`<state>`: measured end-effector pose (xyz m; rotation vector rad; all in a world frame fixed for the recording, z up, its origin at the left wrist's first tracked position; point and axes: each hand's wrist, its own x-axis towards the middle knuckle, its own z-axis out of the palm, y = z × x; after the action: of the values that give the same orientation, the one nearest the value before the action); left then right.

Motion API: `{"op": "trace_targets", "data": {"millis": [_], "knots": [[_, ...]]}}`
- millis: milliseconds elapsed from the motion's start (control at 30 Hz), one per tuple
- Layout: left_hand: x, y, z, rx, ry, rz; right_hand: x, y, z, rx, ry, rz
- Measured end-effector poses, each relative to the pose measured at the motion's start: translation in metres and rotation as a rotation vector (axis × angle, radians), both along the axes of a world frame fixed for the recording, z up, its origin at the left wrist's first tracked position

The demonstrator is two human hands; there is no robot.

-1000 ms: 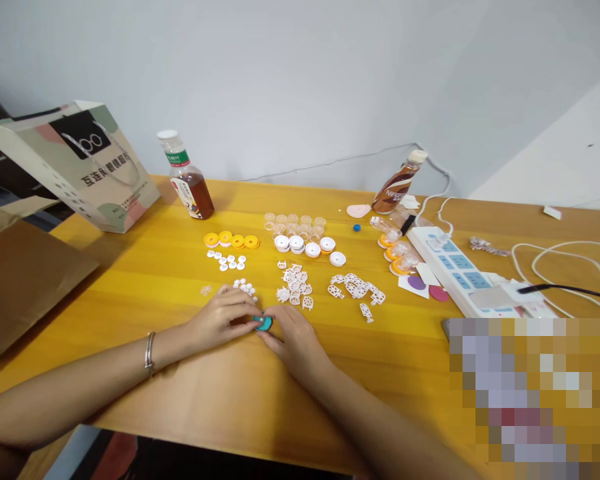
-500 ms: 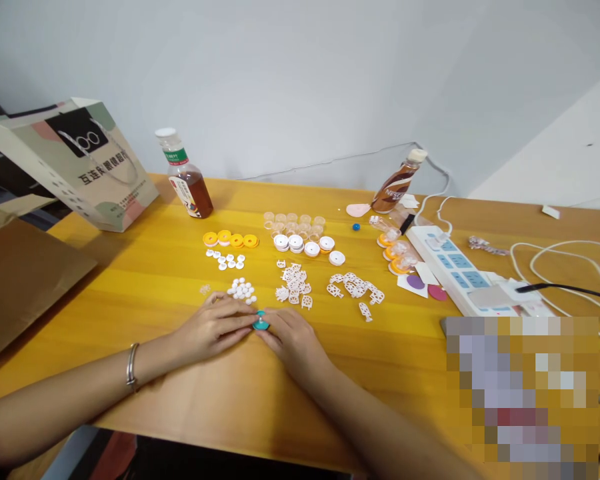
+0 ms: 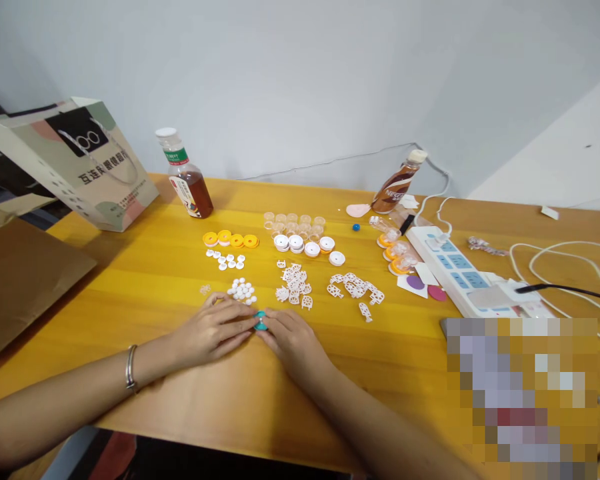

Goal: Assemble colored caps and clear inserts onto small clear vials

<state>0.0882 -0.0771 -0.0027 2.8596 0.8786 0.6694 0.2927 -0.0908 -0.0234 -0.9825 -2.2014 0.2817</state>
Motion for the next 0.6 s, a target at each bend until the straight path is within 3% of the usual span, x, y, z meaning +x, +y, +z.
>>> {"op": "trace_targets", "data": {"millis": [267,600], "knots": [[0.0017,-0.0031,0.0029,0.057,0.084,-0.023,-0.0012,-0.0032,0.0037,0.056,-0.056,-0.001],[0.0065,-0.0030,0.0061,0.192,0.127,-0.062,-0.0014,-0.0080,0.0077,0.156,-0.380,0.042]]}}
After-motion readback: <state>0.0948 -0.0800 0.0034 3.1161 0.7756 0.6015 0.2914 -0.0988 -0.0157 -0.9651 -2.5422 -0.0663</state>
